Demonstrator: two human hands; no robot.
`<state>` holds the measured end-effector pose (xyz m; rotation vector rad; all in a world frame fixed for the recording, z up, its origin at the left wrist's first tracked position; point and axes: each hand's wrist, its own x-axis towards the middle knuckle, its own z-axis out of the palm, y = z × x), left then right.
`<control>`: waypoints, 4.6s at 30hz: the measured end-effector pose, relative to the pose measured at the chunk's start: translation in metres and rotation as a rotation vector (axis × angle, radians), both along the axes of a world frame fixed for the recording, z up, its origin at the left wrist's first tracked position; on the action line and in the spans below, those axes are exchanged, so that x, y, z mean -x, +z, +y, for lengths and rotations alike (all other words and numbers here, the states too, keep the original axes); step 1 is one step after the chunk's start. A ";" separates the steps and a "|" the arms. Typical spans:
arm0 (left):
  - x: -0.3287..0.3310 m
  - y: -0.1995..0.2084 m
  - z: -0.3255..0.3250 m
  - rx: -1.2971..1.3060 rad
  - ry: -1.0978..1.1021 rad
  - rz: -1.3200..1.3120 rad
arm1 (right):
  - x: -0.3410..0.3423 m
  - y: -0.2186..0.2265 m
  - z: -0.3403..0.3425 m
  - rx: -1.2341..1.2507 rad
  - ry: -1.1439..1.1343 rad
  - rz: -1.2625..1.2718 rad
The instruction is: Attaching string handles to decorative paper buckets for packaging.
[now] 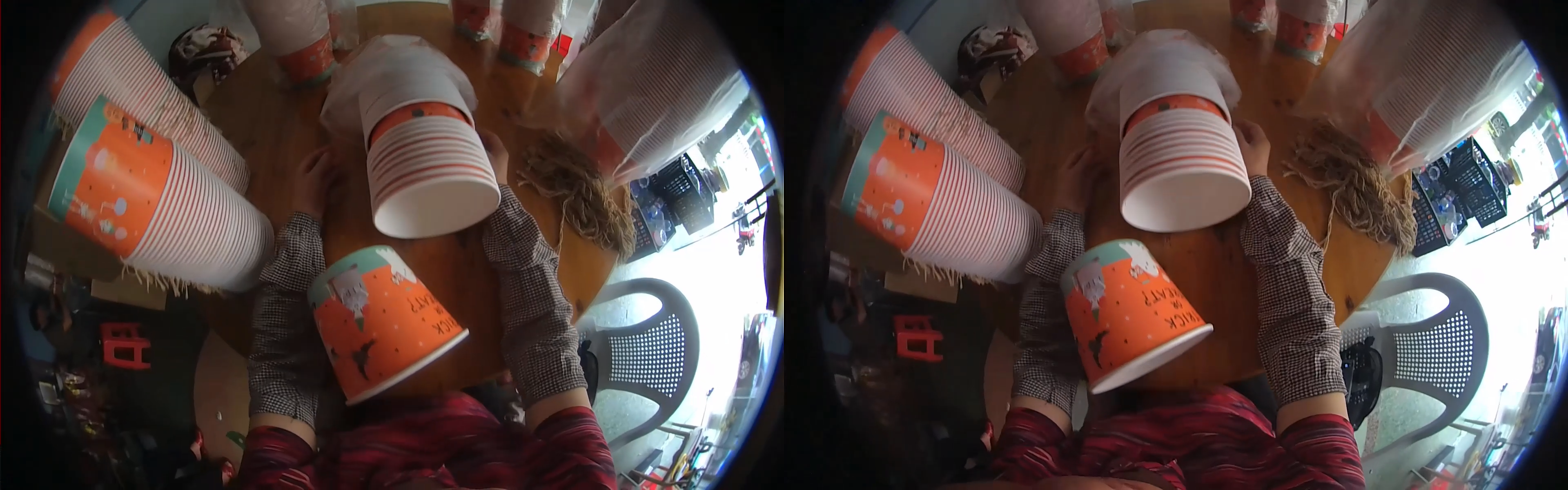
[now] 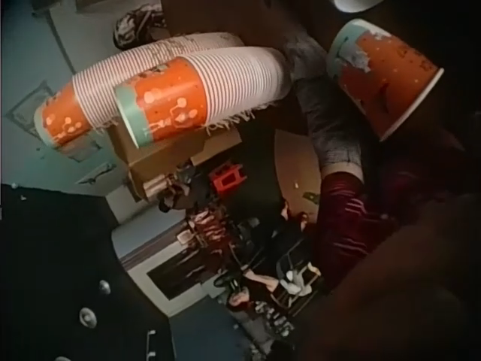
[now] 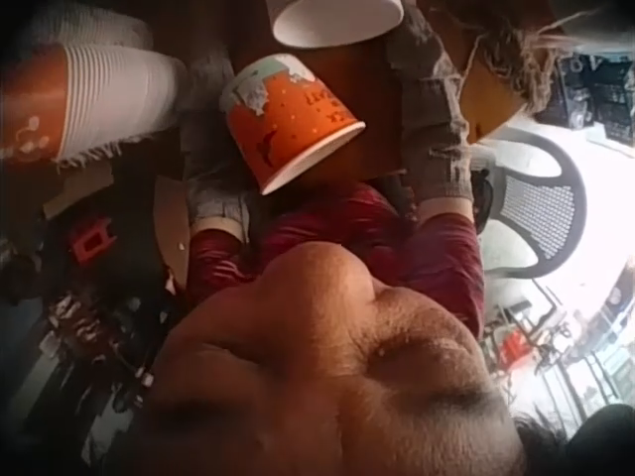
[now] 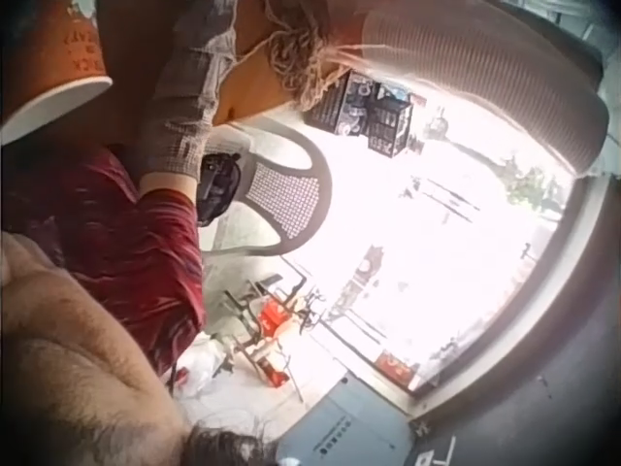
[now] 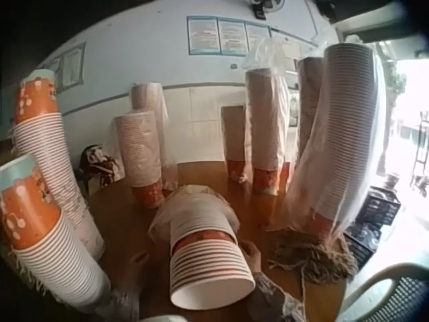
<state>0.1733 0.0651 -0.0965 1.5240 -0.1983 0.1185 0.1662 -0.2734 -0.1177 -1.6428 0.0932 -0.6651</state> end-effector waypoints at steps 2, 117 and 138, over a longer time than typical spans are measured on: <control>0.024 0.002 -0.005 -0.058 0.000 0.003 | 0.019 -0.001 -0.008 -0.043 0.002 -0.027; 0.201 0.029 -0.102 -0.049 -0.221 -0.162 | 0.147 0.050 -0.002 0.952 0.271 -0.010; 0.143 0.013 -0.184 -0.383 -0.281 -0.113 | 0.162 0.056 -0.020 0.549 0.516 0.233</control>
